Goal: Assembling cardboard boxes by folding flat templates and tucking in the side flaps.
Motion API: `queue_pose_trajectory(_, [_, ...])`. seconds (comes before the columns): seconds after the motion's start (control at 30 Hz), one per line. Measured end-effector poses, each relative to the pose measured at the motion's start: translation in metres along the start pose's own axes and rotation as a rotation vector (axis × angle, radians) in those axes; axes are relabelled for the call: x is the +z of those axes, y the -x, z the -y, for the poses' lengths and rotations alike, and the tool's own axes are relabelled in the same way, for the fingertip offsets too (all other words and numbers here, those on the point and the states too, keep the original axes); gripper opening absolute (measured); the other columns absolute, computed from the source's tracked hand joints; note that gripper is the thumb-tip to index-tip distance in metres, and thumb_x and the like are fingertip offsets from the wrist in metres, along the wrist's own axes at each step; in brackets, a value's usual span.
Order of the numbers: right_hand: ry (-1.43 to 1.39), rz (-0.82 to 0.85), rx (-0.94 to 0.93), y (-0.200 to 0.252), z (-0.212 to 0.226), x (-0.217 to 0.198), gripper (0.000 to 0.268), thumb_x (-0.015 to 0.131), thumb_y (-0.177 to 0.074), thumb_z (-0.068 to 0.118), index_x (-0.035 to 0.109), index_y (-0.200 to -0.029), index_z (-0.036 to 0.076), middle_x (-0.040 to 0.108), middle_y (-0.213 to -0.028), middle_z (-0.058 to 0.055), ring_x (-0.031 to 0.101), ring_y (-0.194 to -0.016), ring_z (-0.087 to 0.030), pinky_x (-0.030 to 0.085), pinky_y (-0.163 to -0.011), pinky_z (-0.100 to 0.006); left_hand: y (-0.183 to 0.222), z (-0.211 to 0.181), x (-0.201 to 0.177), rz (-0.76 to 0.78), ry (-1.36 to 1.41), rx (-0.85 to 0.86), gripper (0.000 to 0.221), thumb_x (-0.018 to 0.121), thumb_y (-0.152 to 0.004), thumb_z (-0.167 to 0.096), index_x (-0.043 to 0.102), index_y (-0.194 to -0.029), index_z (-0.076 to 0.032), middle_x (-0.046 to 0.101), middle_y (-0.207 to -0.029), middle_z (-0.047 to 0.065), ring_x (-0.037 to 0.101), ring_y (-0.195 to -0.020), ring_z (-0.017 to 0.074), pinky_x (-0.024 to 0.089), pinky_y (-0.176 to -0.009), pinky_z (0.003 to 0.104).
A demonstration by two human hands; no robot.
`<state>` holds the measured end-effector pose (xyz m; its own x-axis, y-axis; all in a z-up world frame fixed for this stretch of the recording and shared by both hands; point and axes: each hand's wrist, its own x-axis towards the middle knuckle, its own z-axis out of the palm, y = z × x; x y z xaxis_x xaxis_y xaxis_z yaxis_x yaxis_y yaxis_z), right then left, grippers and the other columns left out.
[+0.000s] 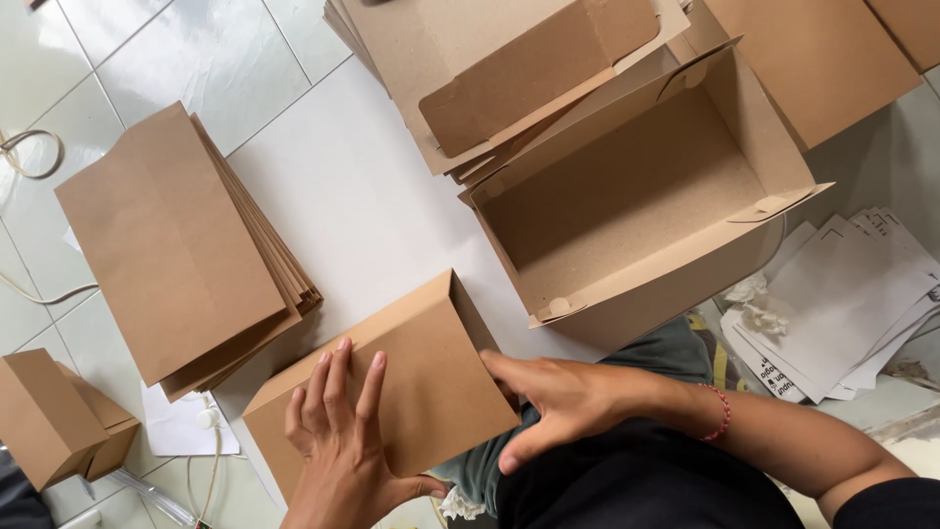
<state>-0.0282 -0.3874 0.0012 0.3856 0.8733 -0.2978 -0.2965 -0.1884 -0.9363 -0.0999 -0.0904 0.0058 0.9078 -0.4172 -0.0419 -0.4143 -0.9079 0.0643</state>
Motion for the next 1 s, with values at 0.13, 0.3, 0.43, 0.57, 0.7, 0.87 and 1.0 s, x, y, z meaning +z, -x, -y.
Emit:
queue_pose_trajectory(0.13, [0.157,0.073,0.003,-0.009,-0.010,0.003,0.096,0.073,-0.072,0.056,0.034,-0.150,0.017,0.062,-0.132,-0.004,0.062,-0.112,-0.021,0.055,-0.079,-0.032,0.001,0.005,-0.003,0.020,0.033,-0.012,0.161,0.065,-0.038,-0.107,0.016,-0.164,-0.021,0.011,-0.171,0.018,0.010,-0.159,0.0350,0.007,-0.121,0.057])
queue_pose_trajectory(0.3, [0.268,0.008,0.009,-0.017,-0.038,0.007,0.044,0.065,-0.097,0.049,0.045,-0.101,0.010,0.043,-0.064,-0.003,0.037,-0.056,-0.020,0.034,-0.055,-0.036,-0.002,0.011,0.001,0.087,-0.021,0.024,0.178,0.082,-0.025,-0.108,0.013,-0.165,-0.022,0.008,-0.168,0.024,0.005,-0.159,0.0437,0.008,-0.113,0.077])
queue_pose_trajectory(0.43, [0.210,0.017,-0.205,-0.022,-0.045,0.010,0.029,0.059,-0.104,0.036,0.056,-0.096,0.008,0.063,-0.079,-0.003,0.057,-0.069,-0.017,0.045,-0.064,-0.034,-0.014,0.008,-0.005,0.065,0.024,0.091,0.168,0.072,-0.036,-0.107,0.015,-0.165,-0.016,0.008,-0.170,0.024,0.004,-0.159,0.0446,0.000,-0.120,0.068])
queue_pose_trajectory(0.57, [0.234,-0.007,-0.395,-0.022,-0.039,0.007,0.021,0.058,-0.105,0.023,0.060,-0.101,0.003,0.071,-0.096,-0.010,0.069,-0.087,-0.024,0.053,-0.078,-0.036,-0.023,0.002,-0.009,0.064,-0.044,0.070,0.156,0.091,-0.037,-0.084,0.022,-0.163,-0.023,0.027,-0.155,0.021,0.029,-0.145,0.0421,0.015,-0.119,0.067])
queue_pose_trajectory(0.7, [0.358,-0.055,-0.436,-0.018,-0.040,0.013,0.033,0.055,-0.105,0.035,0.054,-0.102,0.002,0.062,-0.099,-0.017,0.060,-0.092,-0.036,0.048,-0.085,-0.044,-0.023,-0.002,-0.013,0.012,-0.046,0.086,0.131,0.080,-0.052,-0.073,0.029,-0.160,-0.022,0.036,-0.150,0.020,0.039,-0.139,0.0397,0.024,-0.117,0.068])
queue_pose_trajectory(0.87, [0.765,-0.386,-0.393,0.012,-0.019,0.008,0.043,0.063,-0.100,0.044,0.058,-0.116,0.004,0.065,-0.106,-0.016,0.063,-0.096,-0.034,0.049,-0.085,-0.044,-0.022,0.000,-0.016,0.034,-0.047,0.077,0.136,0.088,-0.044,-0.066,0.031,-0.160,-0.025,0.038,-0.151,0.018,0.042,-0.137,0.0388,0.027,-0.117,0.069])
queue_pose_trajectory(1.0, [1.151,-0.804,-0.354,0.044,-0.002,-0.008,0.057,0.068,-0.096,0.044,0.056,-0.143,0.014,0.061,-0.131,-0.008,0.059,-0.121,-0.025,0.044,-0.104,-0.041,-0.028,-0.004,-0.024,0.061,-0.028,0.051,0.126,0.086,-0.055,-0.066,0.030,-0.160,-0.024,0.039,-0.149,0.018,0.042,-0.137,0.0381,0.028,-0.115,0.068])
